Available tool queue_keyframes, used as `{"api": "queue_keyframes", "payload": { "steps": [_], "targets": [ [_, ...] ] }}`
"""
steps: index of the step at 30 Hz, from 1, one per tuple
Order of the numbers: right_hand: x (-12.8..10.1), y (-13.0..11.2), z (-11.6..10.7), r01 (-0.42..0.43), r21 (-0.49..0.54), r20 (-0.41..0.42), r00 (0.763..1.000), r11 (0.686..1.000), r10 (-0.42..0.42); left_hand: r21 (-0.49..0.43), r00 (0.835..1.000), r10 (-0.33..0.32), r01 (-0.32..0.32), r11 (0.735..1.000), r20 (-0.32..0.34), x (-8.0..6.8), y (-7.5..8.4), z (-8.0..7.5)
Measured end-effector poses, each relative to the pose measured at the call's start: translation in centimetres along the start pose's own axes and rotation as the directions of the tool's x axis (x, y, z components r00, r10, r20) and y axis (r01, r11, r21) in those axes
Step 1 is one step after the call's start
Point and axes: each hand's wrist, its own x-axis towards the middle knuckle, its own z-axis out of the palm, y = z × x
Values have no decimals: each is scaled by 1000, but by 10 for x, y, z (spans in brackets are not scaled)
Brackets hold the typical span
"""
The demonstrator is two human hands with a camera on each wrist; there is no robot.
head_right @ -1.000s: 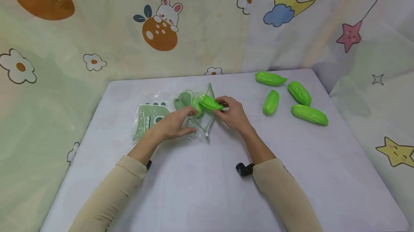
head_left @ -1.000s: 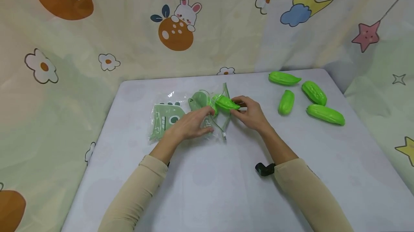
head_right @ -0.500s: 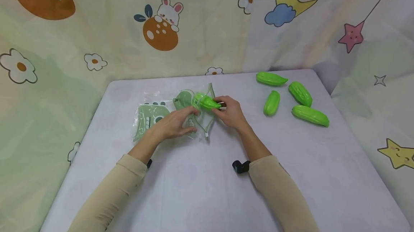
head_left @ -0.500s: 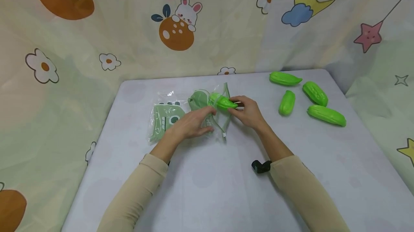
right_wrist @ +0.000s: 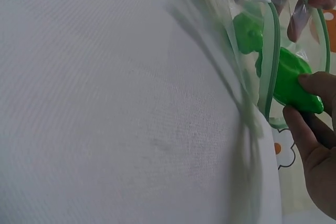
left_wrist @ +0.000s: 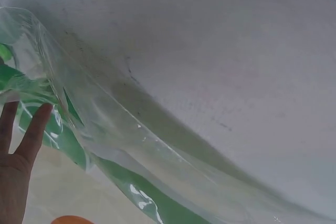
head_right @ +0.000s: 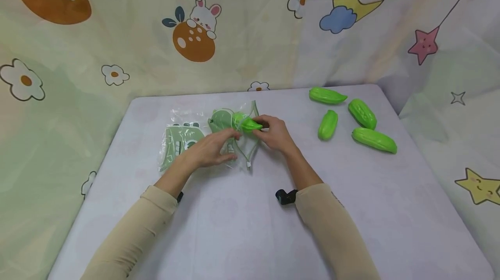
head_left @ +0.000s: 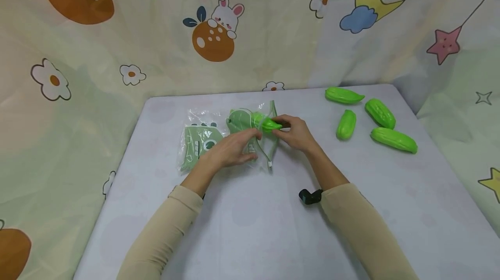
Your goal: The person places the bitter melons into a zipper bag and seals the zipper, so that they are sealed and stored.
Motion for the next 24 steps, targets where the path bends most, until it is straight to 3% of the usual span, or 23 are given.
{"api": "queue_keyframes", "payload": {
  "steps": [14, 19, 24],
  "targets": [
    [12, -7, 4, -8, 30, -17, 1000, 1000, 9, -17, 999, 46, -46, 999, -15, 3, -3, -4],
    [13, -8, 6, -8, 14, -7, 1000, 1000, 8, -23, 999, 32, -33, 999, -33, 2, -3, -3],
    [11, -7, 12, -22, 0, 12, 1000, 1000, 22, -11, 1000, 24, -24, 1000, -10, -1, -3, 0]
  ]
}}
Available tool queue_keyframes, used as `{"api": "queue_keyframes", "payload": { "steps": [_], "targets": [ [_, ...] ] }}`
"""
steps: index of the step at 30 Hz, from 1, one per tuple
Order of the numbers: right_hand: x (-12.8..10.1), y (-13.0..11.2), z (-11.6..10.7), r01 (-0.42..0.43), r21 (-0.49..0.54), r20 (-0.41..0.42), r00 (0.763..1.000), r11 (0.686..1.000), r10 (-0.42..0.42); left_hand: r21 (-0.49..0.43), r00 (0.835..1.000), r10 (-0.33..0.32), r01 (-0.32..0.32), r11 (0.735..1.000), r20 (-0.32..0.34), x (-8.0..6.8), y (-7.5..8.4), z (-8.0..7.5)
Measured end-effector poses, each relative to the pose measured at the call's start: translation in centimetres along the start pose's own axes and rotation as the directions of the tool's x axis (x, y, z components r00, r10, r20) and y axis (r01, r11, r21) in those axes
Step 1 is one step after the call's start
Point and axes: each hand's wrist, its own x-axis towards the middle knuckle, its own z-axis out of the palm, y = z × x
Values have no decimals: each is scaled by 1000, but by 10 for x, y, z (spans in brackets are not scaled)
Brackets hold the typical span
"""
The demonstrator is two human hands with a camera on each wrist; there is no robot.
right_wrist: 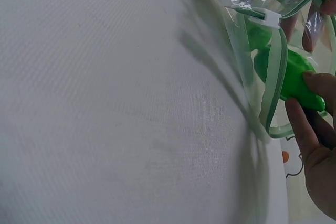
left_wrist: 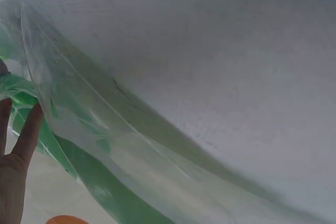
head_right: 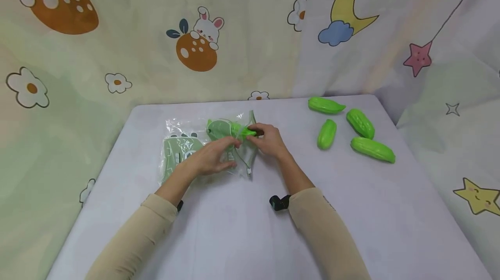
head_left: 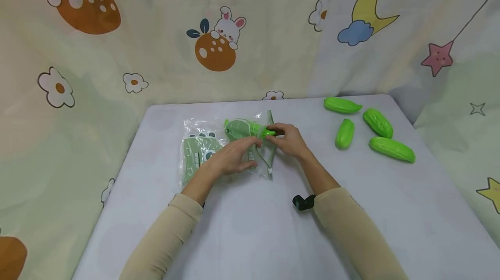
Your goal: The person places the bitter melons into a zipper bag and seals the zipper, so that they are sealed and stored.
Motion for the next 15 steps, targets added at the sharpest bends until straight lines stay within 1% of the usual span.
{"api": "queue_keyframes", "payload": {
  "steps": [4, 8, 11, 15],
  "targets": [
    [-1, 2, 2, 27, 19, -25, 999, 999, -27, 29, 1000, 8, -8, 1000, -11, 0, 1, 3],
    [1, 0, 4, 57, 35, -9, 998, 998, -57, 44, 1000, 18, -17, 999, -21, 1, 2, 3],
    [2, -3, 6, 46, 41, 0, 999, 998, -46, 32, 999, 28, -27, 999, -19, 3, 3, 3],
    [1, -5, 9, 13, 38, -26, 1000, 999, -12, 24, 999, 31, -30, 999, -19, 4, 5, 3]
  ]
}}
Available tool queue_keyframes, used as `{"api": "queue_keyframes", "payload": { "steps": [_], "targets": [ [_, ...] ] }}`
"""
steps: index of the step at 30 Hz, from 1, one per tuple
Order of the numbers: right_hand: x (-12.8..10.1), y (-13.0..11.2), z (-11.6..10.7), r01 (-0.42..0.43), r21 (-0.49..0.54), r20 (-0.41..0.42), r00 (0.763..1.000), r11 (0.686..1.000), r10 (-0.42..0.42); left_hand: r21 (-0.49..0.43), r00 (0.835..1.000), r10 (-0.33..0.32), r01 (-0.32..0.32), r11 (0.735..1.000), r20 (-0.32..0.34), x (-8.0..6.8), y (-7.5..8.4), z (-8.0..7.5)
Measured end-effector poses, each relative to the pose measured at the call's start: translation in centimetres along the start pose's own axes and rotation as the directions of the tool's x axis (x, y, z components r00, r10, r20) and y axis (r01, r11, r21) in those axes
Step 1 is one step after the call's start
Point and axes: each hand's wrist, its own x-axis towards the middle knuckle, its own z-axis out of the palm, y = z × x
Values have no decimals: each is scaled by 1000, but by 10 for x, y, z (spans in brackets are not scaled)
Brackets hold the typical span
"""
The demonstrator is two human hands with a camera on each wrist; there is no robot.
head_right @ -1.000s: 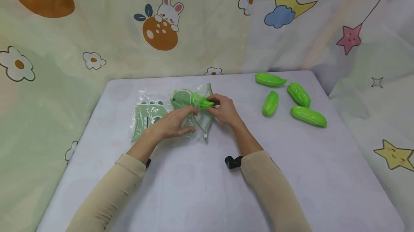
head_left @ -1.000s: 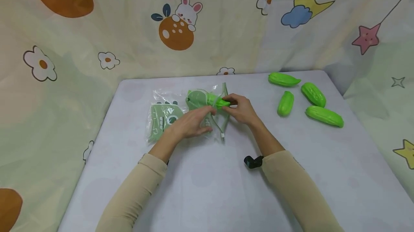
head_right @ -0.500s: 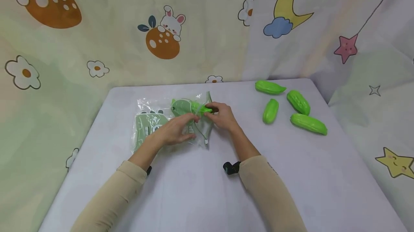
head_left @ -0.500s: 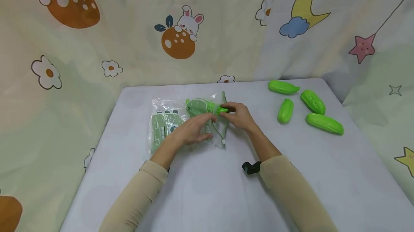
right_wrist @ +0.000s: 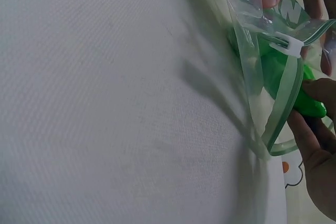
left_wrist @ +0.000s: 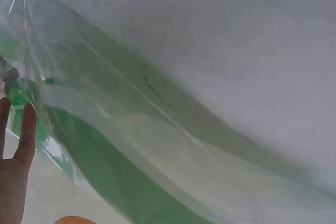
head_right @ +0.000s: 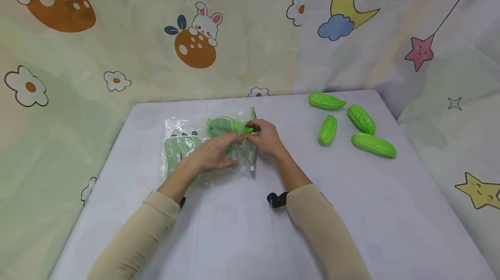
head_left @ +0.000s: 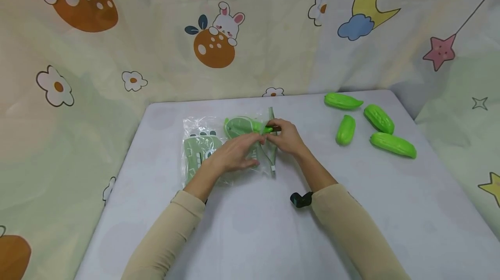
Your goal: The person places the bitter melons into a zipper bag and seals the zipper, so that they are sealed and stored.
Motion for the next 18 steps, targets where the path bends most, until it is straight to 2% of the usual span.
{"api": "queue_keyframes", "payload": {
  "steps": [7, 12, 15, 18],
  "targets": [
    [0, 2, 1, -46, -22, 2, 999, 999, 46, 20, 999, -31, 31, 999, 10, 0, 1, 0],
    [-3, 5, -4, -57, 2, 76, 996, 998, 57, 28, 999, -50, 50, 998, 9, 0, 0, -2],
    [-5, 6, -6, -33, -21, 143, 989, 999, 36, 38, 998, -66, 66, 997, 11, 0, 0, -2],
    [-7, 7, -8, 2, -43, 156, 988, 999, 5, 42, 996, -83, 82, 996, 26, -2, 0, -2]
  ]
}}
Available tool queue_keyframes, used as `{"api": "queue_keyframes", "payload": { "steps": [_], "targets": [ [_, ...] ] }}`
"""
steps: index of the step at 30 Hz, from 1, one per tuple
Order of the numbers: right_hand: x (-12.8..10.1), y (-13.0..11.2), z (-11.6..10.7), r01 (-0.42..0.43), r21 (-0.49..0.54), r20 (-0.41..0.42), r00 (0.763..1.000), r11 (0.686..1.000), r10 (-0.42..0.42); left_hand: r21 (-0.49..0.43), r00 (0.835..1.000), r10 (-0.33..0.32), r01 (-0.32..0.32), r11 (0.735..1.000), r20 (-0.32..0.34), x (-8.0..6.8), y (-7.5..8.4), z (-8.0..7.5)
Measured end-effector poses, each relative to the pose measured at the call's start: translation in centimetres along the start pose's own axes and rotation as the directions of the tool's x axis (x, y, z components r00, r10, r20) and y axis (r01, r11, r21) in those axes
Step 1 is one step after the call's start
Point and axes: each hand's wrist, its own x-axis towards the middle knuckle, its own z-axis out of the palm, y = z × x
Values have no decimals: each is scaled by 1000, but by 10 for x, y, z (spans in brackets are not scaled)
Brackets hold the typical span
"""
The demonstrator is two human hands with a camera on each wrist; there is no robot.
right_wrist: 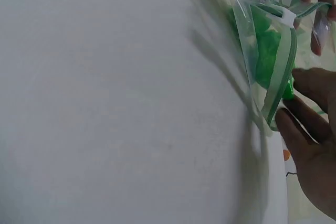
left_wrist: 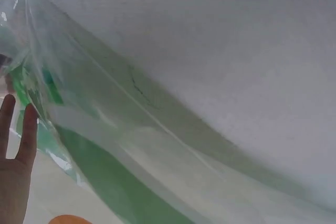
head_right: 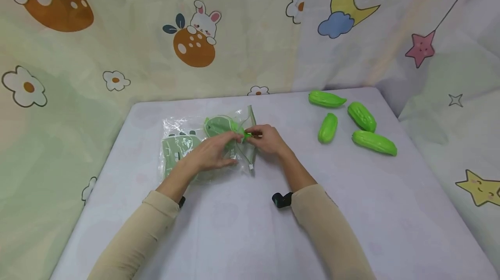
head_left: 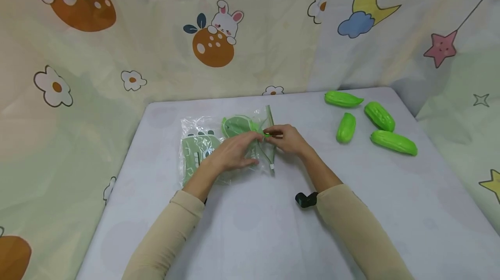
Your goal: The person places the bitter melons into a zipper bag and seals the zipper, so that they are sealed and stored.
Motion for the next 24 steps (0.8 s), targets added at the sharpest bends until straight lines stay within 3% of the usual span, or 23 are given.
{"api": "queue_keyframes", "payload": {
  "steps": [9, 15, 24],
  "targets": [
    [-8, 0, -24, 47, 26, -205, 978, 999, -40, -4, 1000, -29, 29, 1000, 10, -2, 0, -2],
    [-8, 0, -48, 76, -97, -261, 960, 992, -99, -19, 1000, -21, 21, 1000, 0, -2, -3, -4],
    [-19, 11, -69, 21, -244, -313, 945, 970, -99, -25, 1000, -22, 22, 999, 7, -4, -3, 1]
  ]
}}
